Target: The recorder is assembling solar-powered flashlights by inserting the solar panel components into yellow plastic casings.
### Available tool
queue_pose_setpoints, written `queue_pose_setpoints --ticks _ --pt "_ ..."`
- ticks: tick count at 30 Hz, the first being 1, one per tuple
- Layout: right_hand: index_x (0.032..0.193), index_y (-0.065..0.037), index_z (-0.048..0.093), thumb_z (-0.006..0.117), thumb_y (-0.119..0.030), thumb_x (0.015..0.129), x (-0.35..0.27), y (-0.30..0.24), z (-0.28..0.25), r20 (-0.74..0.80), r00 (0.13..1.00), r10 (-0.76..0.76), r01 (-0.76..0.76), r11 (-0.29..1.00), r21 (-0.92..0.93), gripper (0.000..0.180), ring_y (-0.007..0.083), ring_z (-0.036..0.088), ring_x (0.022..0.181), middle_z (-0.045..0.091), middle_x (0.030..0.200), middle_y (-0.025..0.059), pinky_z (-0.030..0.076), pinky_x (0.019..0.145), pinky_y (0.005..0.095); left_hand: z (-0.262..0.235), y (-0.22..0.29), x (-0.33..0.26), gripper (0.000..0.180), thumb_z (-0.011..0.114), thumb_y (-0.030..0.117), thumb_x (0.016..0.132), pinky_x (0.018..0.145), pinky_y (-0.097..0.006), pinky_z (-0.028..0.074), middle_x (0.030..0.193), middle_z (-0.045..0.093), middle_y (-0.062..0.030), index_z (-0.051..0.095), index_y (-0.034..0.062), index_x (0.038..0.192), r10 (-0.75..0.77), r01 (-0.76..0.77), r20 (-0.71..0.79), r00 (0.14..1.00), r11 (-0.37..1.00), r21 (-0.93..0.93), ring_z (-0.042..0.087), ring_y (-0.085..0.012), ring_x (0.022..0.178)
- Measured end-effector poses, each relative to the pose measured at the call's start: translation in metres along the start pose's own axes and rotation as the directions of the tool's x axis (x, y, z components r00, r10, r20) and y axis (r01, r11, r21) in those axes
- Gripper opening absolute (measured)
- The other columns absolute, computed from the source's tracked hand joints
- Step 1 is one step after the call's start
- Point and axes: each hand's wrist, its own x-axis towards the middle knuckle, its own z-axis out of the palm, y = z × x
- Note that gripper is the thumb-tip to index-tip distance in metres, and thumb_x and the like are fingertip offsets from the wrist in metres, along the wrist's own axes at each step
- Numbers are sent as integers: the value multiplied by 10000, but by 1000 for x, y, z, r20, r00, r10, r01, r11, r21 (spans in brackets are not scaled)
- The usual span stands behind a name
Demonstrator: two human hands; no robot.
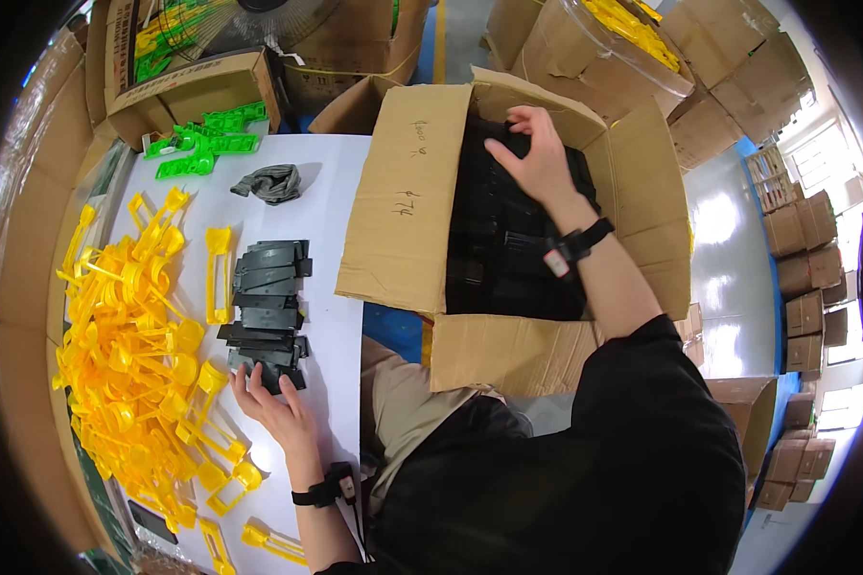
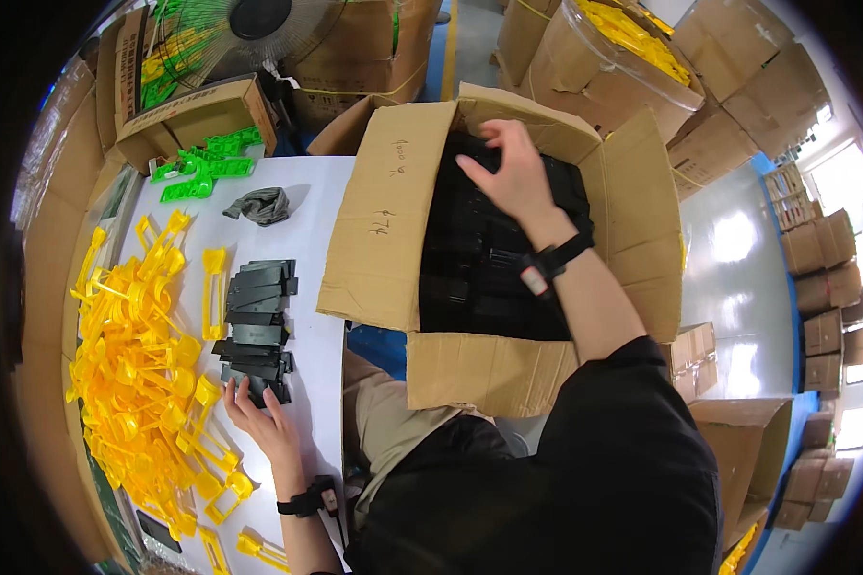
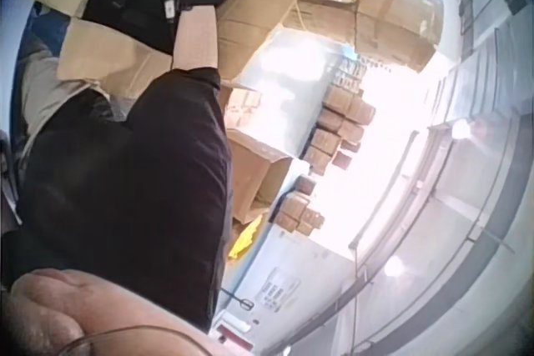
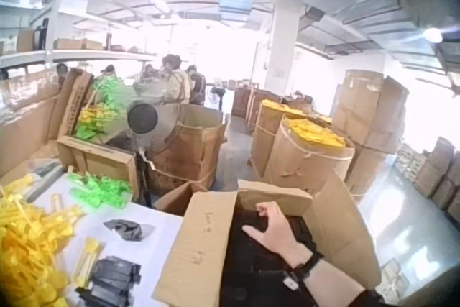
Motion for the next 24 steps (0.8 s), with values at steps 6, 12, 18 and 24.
queue_pose_setpoints --ticks 6,12,18,24 --pt "1503 -129 101 806 -654 498 -39 73 9 622 680 388 20 838 -545 1336 517 69 1392 65 1500 344 81 1152 525 3 -2 0 333 505 185 946 1086 -477 249 1329 389 -222 473 -20 1206 -2 2 -16 1000 1000 21 343 -396 1274" --pt "1504 -179 113 793 -648 534 -28 82 -1 616 649 445 -31 825 -564 1274 529 80 1385 44 1503 341 102 1147 538 7 -2 -3 320 492 191 954 1078 -472 263 1312 391 -226 478 -29 1186 -26 26 -23 999 1000 -18 359 -388 1254" --pt "1492 -124 146 713 -686 619 -17 101 -3 623 628 466 37 782 -622 1183 515 144 1378 91 1491 352 140 1151 508 10 -1 3 312 480 190 959 1072 -460 275 1298 396 -228 479 -38 1173 -38 38 -5 999 999 -25 369 -385 1240" --pt "1459 -49 219 617 -536 771 -3 110 -3 625 686 373 100 802 -588 932 474 360 1293 283 1425 354 308 1105 435 17 4 5 336 466 225 969 1071 -462 274 1303 390 -234 481 -51 1161 -57 56 -8 998 997 -46 367 -390 1244"
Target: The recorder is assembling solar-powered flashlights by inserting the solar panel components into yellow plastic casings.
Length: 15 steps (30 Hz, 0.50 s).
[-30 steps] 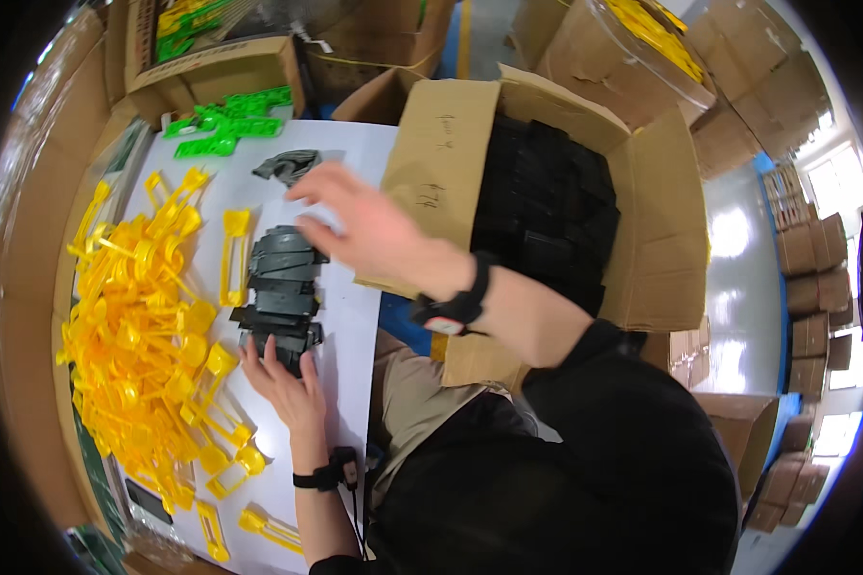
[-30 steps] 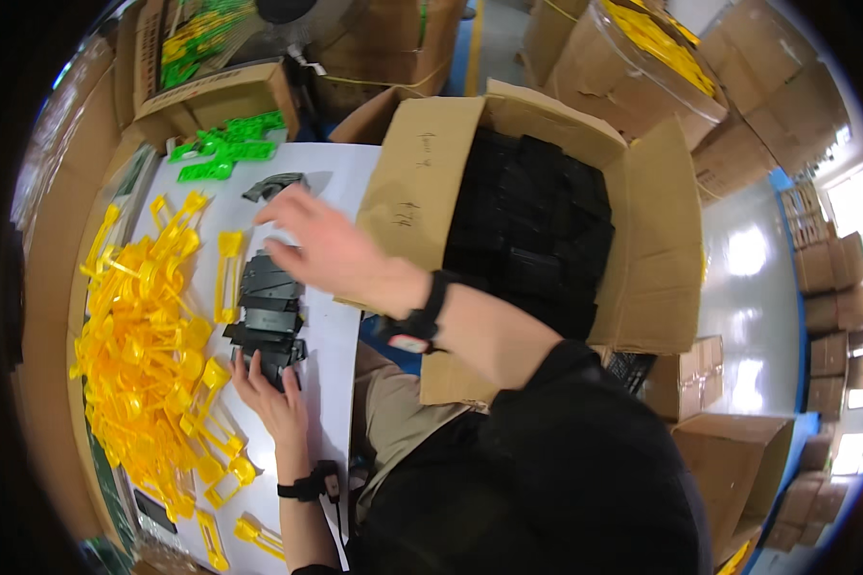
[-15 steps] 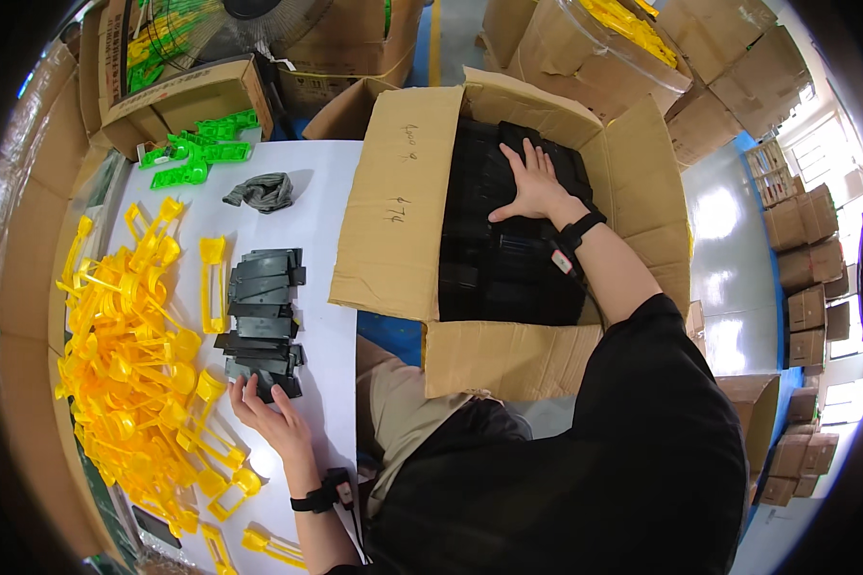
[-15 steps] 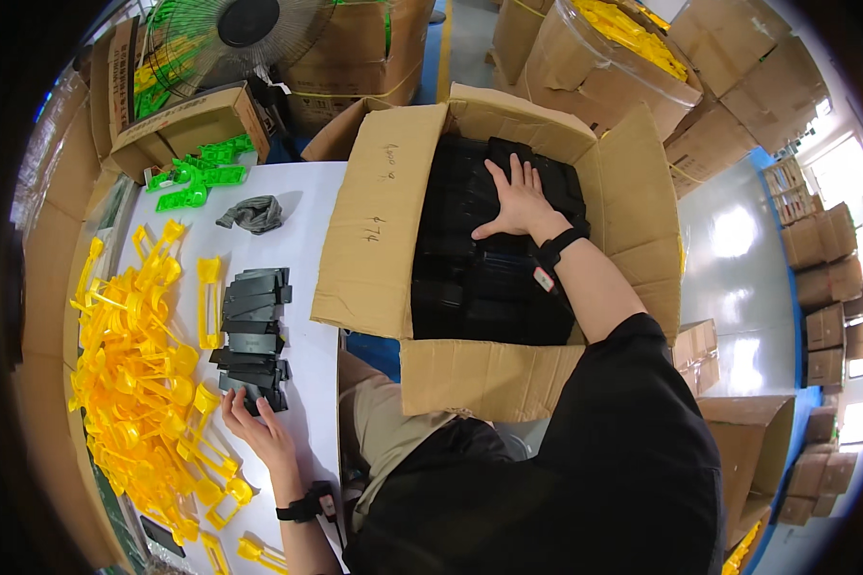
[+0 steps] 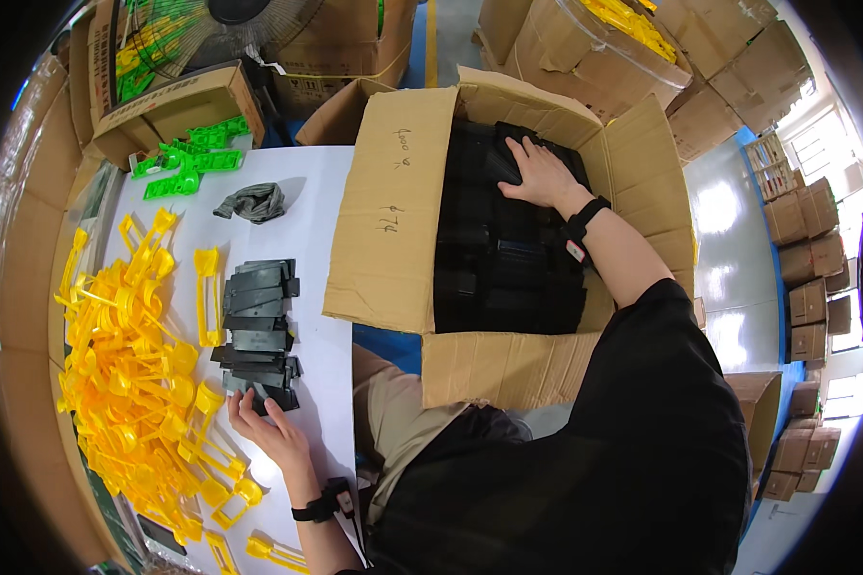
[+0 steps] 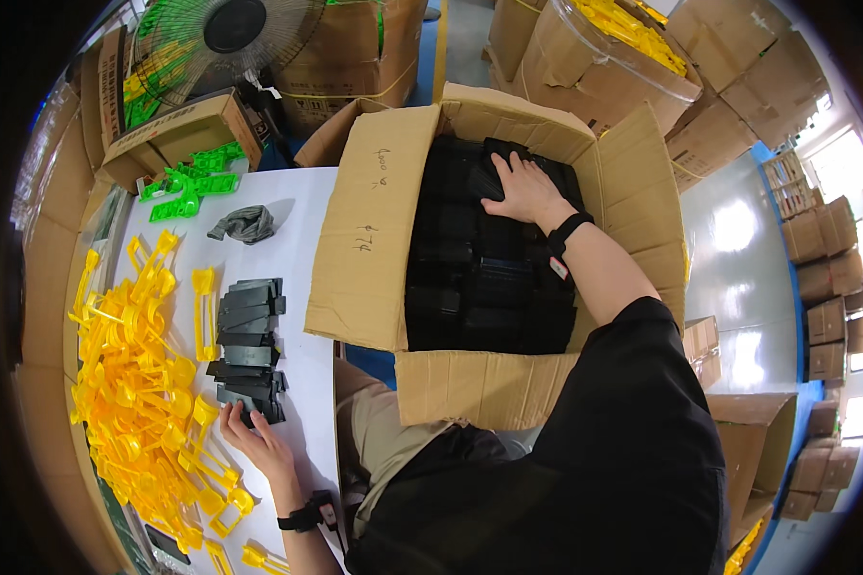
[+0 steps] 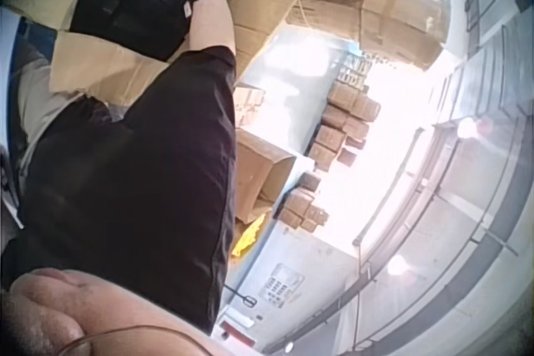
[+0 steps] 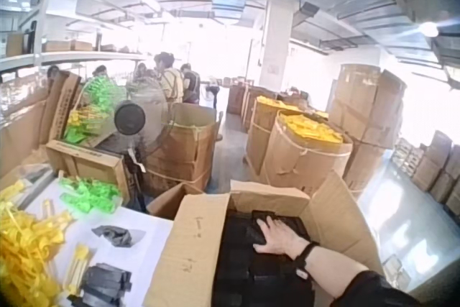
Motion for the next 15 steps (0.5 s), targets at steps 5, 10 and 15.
queue_pose_setpoints --ticks 5,10,15 --pt "1425 -7 277 629 -428 761 17 11 11 -130 989 64 -47 991 125 861 441 475 1182 430 1319 334 401 1007 482 3 6 3 305 466 180 967 1062 -438 295 1291 402 -218 480 -51 1165 5 -5 -14 1000 1000 5 389 -369 1224" --pt "1411 29 274 672 -377 743 16 5 1 29 998 61 -61 998 24 878 401 506 1126 494 1234 272 412 992 452 1 4 1 305 465 182 970 1056 -431 304 1285 405 -211 479 -54 1163 0 0 -16 1000 1000 -2 397 -361 1214" --pt "1407 33 268 714 -333 730 18 16 3 -40 999 21 -17 995 103 890 396 492 1161 478 1253 267 409 1001 440 4 11 1 303 461 184 972 1055 -428 306 1279 405 -208 479 -51 1162 -5 5 -35 999 1000 -8 398 -357 1210"
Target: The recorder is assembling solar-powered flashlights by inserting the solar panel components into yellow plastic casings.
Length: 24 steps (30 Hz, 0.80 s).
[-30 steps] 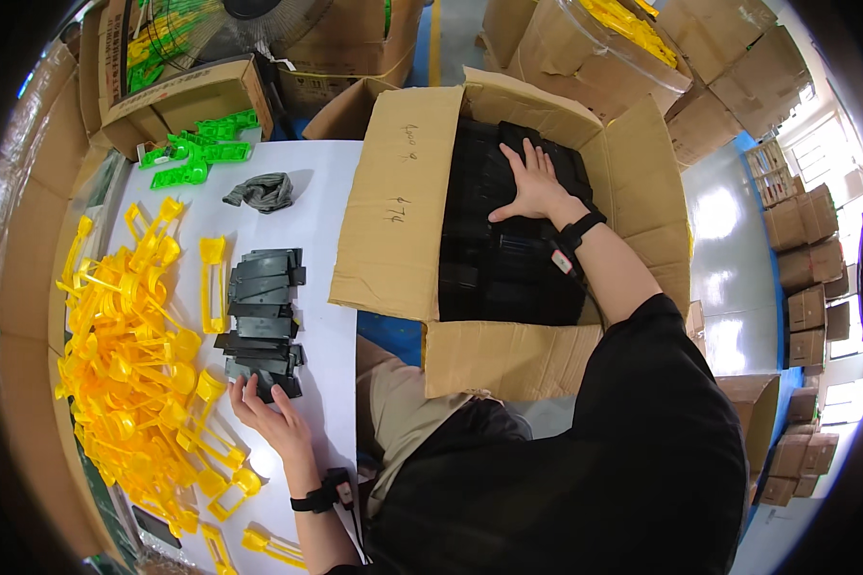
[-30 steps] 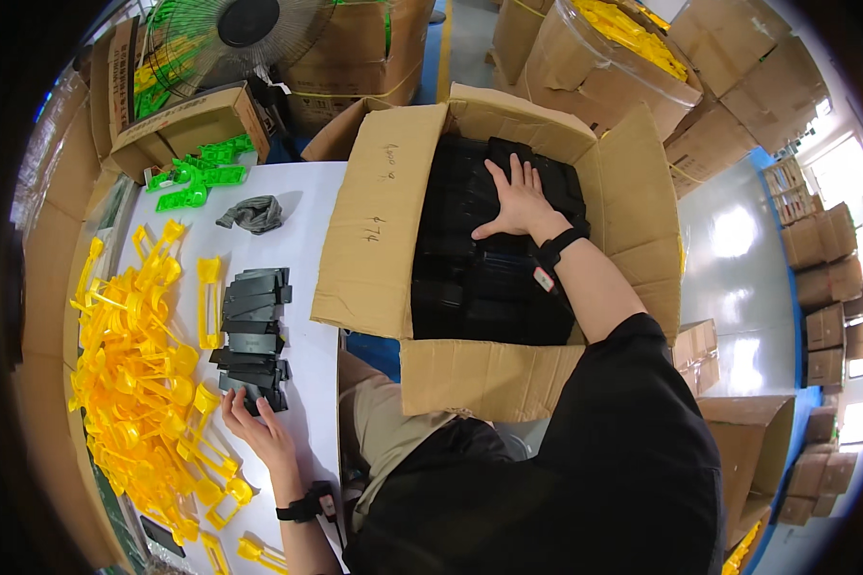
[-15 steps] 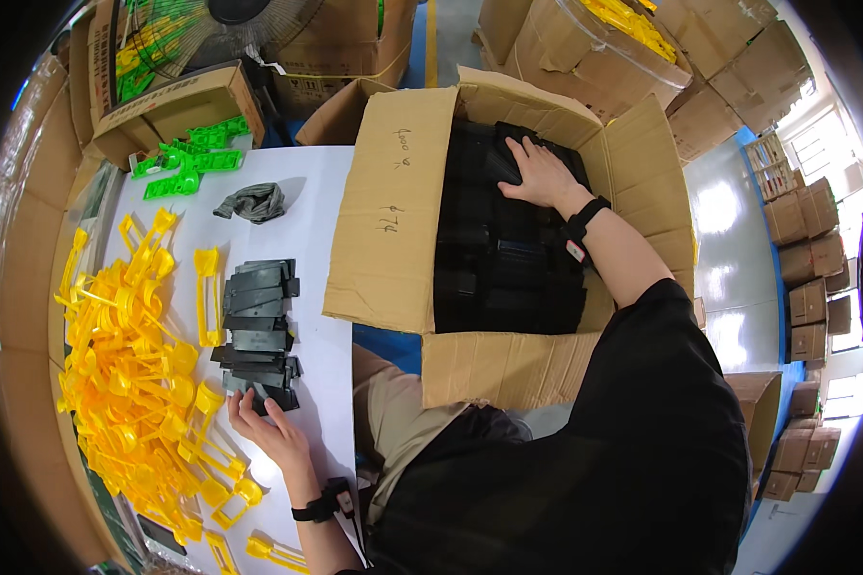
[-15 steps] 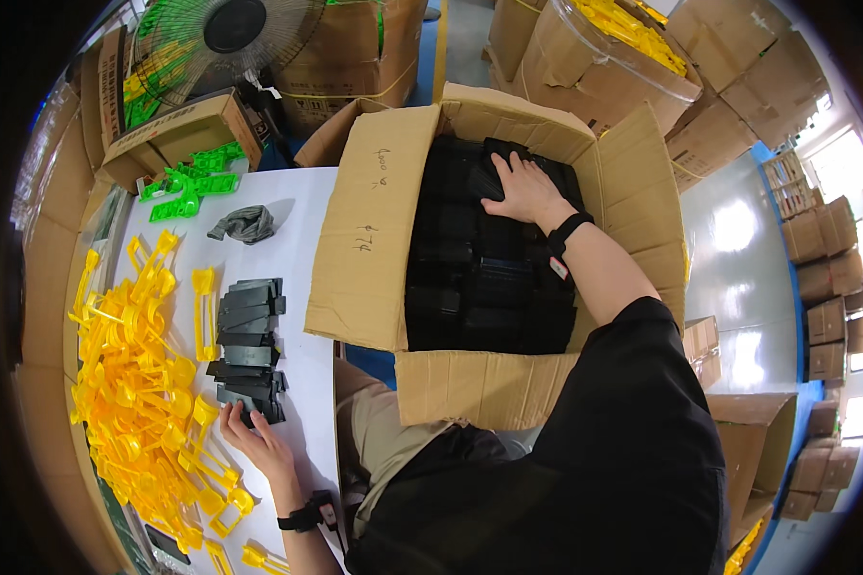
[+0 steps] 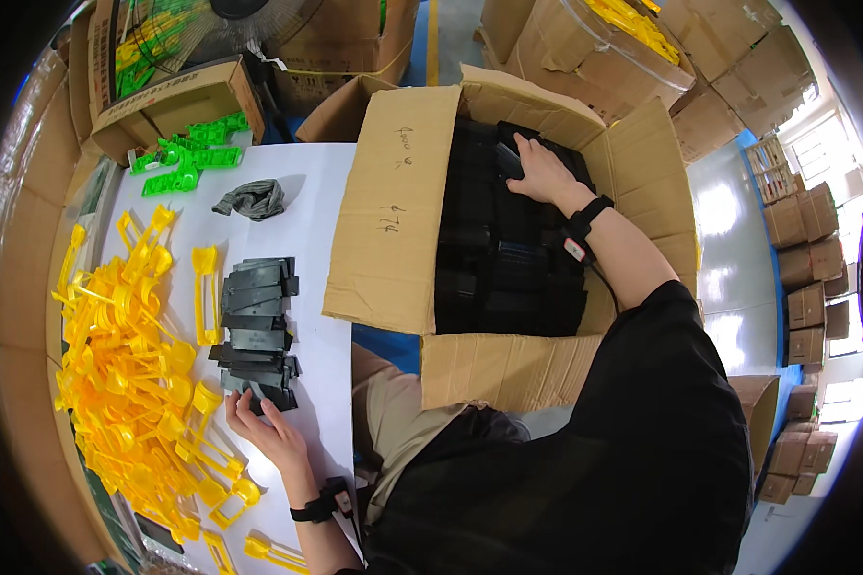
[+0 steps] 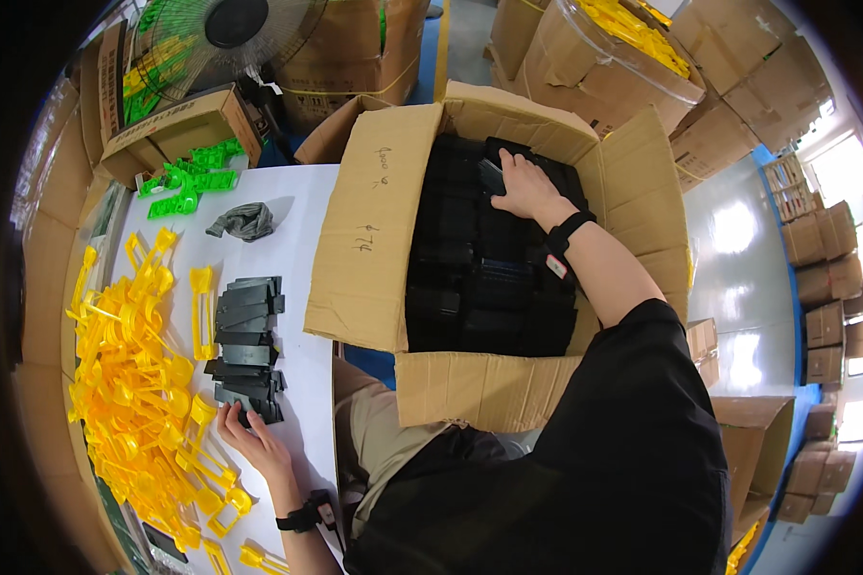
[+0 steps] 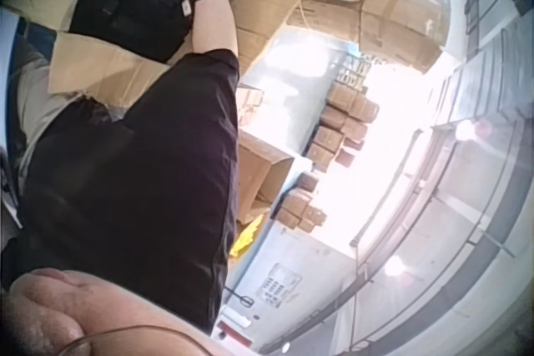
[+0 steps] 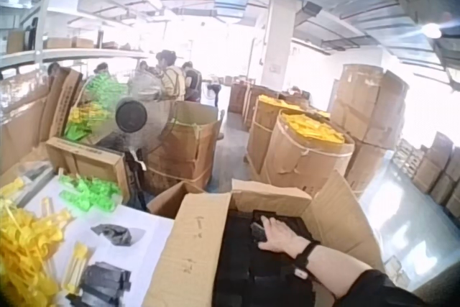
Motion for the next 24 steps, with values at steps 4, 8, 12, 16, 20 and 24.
queue_pose_setpoints --ticks 4,8,12,16,20,24 --pt "1367 36 305 738 -305 730 -3 3 0 -20 1000 -22 23 998 60 842 392 505 1162 497 1233 261 422 991 440 -2 -1 -4 297 451 189 977 1056 -426 301 1276 407 -207 484 -45 1156 -11 11 12 1000 1000 5 399 -351 1208" --pt "1323 39 336 766 -293 711 3 -31 -3 104 994 26 -29 999 25 818 398 536 1121 523 1190 267 440 968 445 -14 -24 -5 297 482 191 956 1057 -431 296 1271 414 -209 496 -42 1139 -64 64 -19 998 998 -13 397 -361 1205" --pt "1352 12 321 772 -200 678 -22 -59 -8 45 999 -8 2 989 148 838 404 492 1202 485 1272 280 404 1021 424 -25 -62 -19 316 601 172 859 1041 -462 303 1275 433 -214 536 5 1120 -151 148 -27 988 985 -90 377 -387 1237" --pt "1329 -34 355 726 -207 645 -63 -84 -13 -6 999 36 -35 984 175 798 423 571 1072 599 1114 280 457 929 447 -51 -78 -24 308 644 148 834 1042 -473 302 1255 456 -187 555 25 1102 -110 104 -47 993 987 -124 381 -386 1245" --pt "1310 -10 382 710 -219 650 -68 -95 -7 -38 996 79 -66 958 277 766 396 589 1076 607 1124 278 459 931 411 -70 -82 -34 286 635 145 849 1037 -465 307 1244 457 -185 557 29 1099 -147 137 -68 987 982 -133 385 -387 1241" --pt "1301 10 403 708 -212 662 -63 -91 -2 -36 993 110 -92 939 331 743 375 596 1078 604 1138 272 462 932 393 -78 -89 -38 285 632 145 850 1027 -464 314 1240 457 -185 557 27 1098 -133 123 -79 988 984 -130 391 -387 1231"
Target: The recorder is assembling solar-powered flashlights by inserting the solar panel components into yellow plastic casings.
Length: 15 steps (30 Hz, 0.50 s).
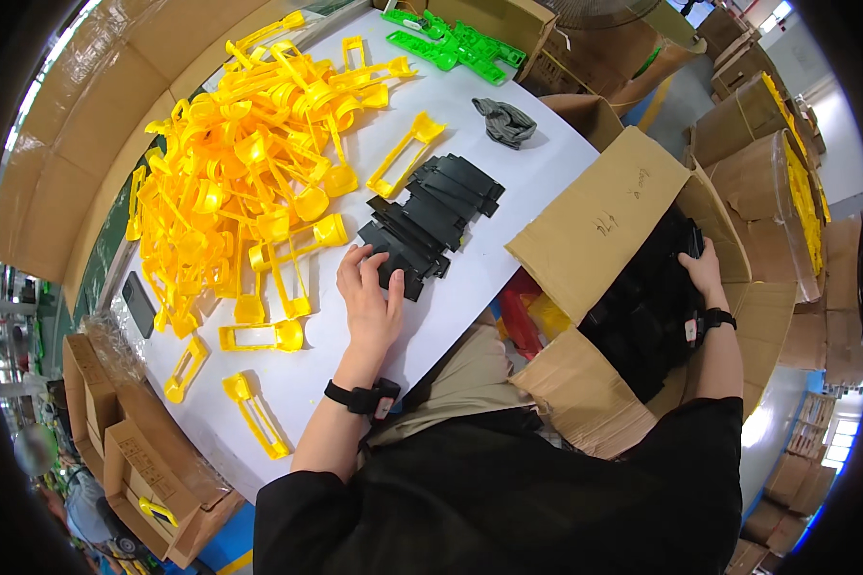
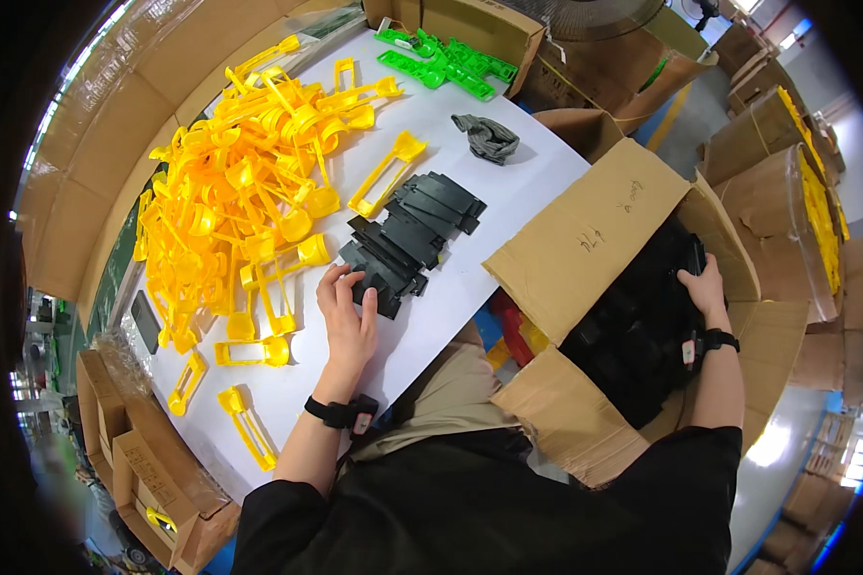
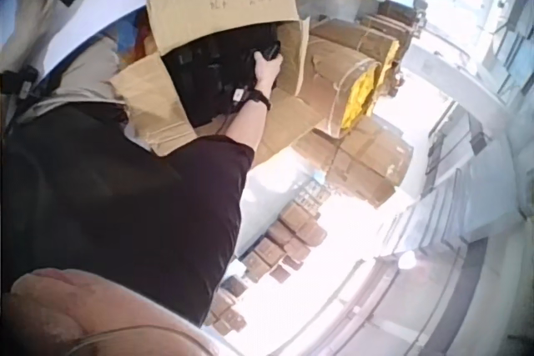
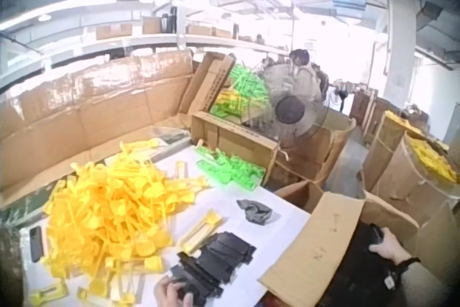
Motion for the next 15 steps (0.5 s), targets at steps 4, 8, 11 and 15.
queue_pose_setpoints --ticks 4,8,11,15 --pt "1317 47 398 723 -224 663 -5 -24 -2 0 1000 26 -26 987 -161 779 371 577 1121 598 1164 276 454 957 392 0 -1 -2 288 632 148 851 1020 -465 318 1237 458 -186 555 24 1099 -2 2 -11 1000 1000 8 399 -387 1220" --pt "1275 54 445 725 -187 676 -4 -6 6 -50 998 28 -32 997 -71 704 341 614 1049 620 1133 241 466 924 373 -2 -4 -4 280 631 144 851 1021 -467 318 1235 459 -184 559 23 1093 0 0 -20 1000 1000 -14 399 -388 1222" --pt "1117 31 563 731 -165 725 4 21 14 -136 989 54 -3 936 353 468 208 625 850 644 958 114 491 781 327 -5 -5 -7 269 630 141 851 1022 -464 319 1229 463 -182 564 25 1084 -9 9 -4 1000 999 -38 397 -388 1224" --pt "1071 -15 573 687 -94 805 -5 -20 -3 -14 993 118 -73 703 707 300 111 603 730 630 903 63 484 630 254 -7 -9 -10 263 637 136 846 1022 -462 320 1225 464 -181 569 27 1075 -3 3 -9 1000 1000 -26 398 -385 1224"
